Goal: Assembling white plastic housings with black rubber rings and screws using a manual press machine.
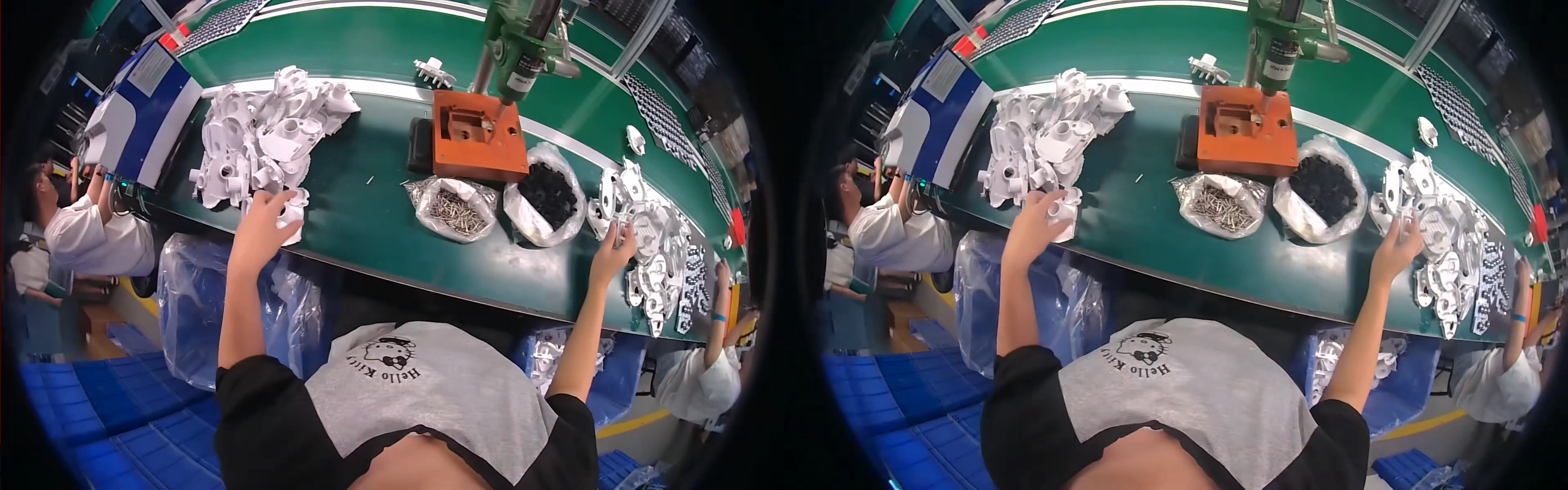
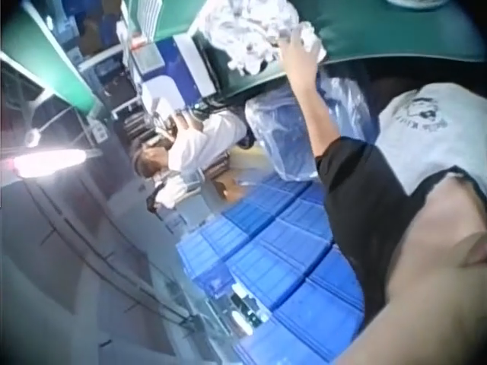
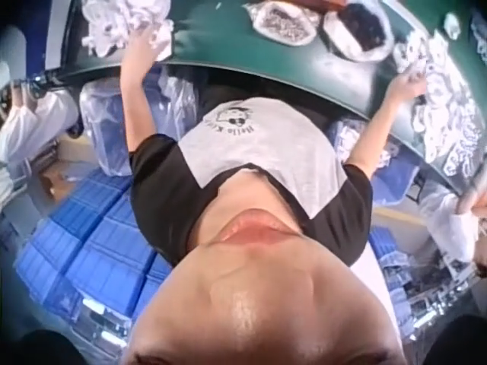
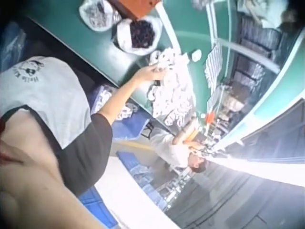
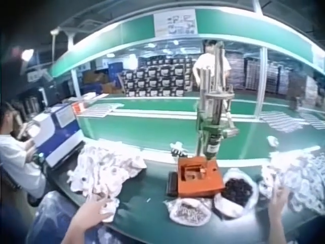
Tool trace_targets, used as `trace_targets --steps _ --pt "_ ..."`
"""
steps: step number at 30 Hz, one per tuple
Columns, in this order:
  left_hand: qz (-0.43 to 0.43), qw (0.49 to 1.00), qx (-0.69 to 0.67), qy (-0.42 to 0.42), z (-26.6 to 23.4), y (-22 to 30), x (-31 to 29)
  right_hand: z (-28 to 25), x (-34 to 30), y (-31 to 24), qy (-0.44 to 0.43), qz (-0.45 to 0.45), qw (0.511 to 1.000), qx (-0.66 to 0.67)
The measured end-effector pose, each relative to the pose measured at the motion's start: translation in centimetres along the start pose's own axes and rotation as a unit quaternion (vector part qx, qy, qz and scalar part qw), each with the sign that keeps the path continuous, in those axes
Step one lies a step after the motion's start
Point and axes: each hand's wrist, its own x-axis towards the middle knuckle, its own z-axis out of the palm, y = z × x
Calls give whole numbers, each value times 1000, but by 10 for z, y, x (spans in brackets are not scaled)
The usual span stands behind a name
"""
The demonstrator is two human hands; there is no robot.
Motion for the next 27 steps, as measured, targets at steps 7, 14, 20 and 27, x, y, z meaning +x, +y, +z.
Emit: trace_targets --steps 7,14,20,27 --pt "70 994 -15 87 37 -12 14 -28 -12 -50 -47 314 781 538" --pt "109 994 -22 -20 35 -24 47 -38 -29 -135 -185 358 599 692" --pt "132 784 -594 -124 39 88 60 -45 -45 -193 -246 120 785 556" --pt "129 565 -776 -247 67 180 12 -43 -45 -244 -229 -205 881 360"
